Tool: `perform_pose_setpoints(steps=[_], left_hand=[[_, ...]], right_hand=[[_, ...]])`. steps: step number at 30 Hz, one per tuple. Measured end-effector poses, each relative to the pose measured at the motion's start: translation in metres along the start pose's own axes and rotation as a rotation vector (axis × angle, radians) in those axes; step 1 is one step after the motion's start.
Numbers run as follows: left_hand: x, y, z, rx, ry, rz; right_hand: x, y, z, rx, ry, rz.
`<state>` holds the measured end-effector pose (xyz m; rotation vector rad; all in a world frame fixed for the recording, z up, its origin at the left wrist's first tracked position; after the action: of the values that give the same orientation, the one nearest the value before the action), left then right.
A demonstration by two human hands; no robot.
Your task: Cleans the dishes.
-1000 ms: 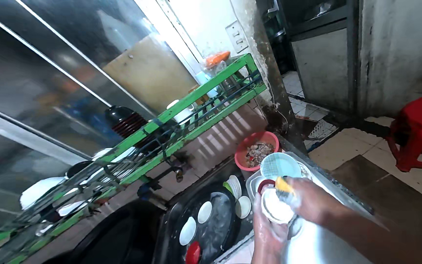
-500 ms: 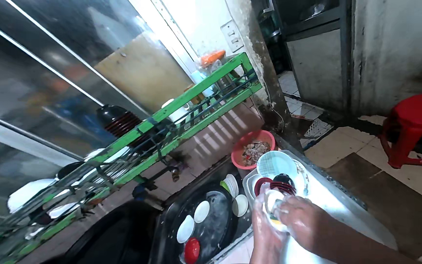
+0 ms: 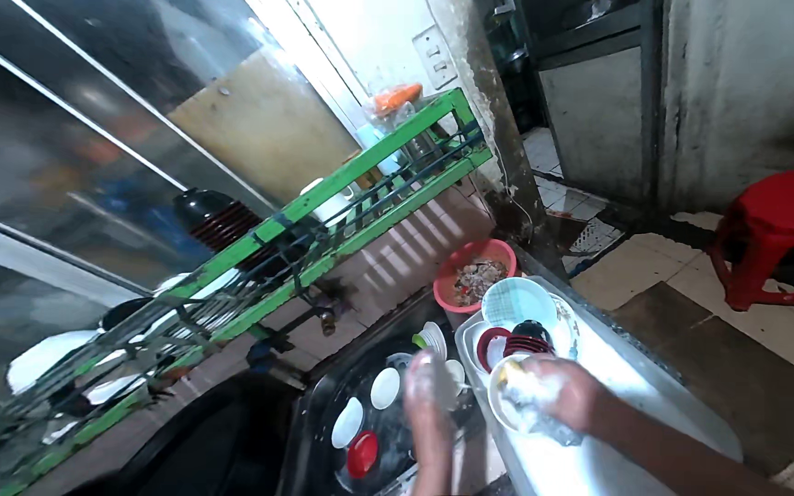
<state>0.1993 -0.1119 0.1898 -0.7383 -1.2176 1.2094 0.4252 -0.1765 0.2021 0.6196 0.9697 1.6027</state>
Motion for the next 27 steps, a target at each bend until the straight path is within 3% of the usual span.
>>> perform_pose_setpoints(steps=[3,6,9,13,16,19,23,27], left_hand=[[0.046,0.034,0.07,0.348,-0.102,-0.038],[0.046,0.029,0.07,0.41,0.017,-0.047],[-0.002,-0.008,-0.008,0.361,0.39,-0.124],[-0.078,-0.031,-0.107,0.439,1.161,-0.198],[-0.102,-0.028,-0.147,0.692,1.42,-0.17],[-0.109,-0.022,-0.174,1.03,1.51,-0.162],[-0.116,-0.013,-0.174,1.071,1.483,-0.115],[-0.126,-0.028,-0.16,1.011,1.64,-0.168]], right_hand=[[-0.019,-0.038,0.032,0.055,-0.204,-0.128],[-0.034,-0.062,0.054,0.17,-0.408,-0.245],[-0.037,-0.071,0.053,0.172,-0.484,-0.271],[-0.036,-0.072,0.049,0.215,-0.487,-0.244],[-0.036,-0.071,0.05,0.202,-0.475,-0.245],[-0.037,-0.068,0.052,0.212,-0.454,-0.257],[-0.034,-0.072,0.053,0.271,-0.418,-0.273],[-0.037,-0.073,0.054,0.307,-0.408,-0.23]])
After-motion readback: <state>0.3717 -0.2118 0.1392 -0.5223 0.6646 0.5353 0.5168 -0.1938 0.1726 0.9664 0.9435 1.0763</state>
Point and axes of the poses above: each hand's wrist, its own x-axis towards the middle knuckle, its own z-axis out of the back of the hand, y = z × x, the point moved 2 cm from there along x, towards the middle knuckle, and after that the axes turned 3 degrees about y, right-handed, at the moved point
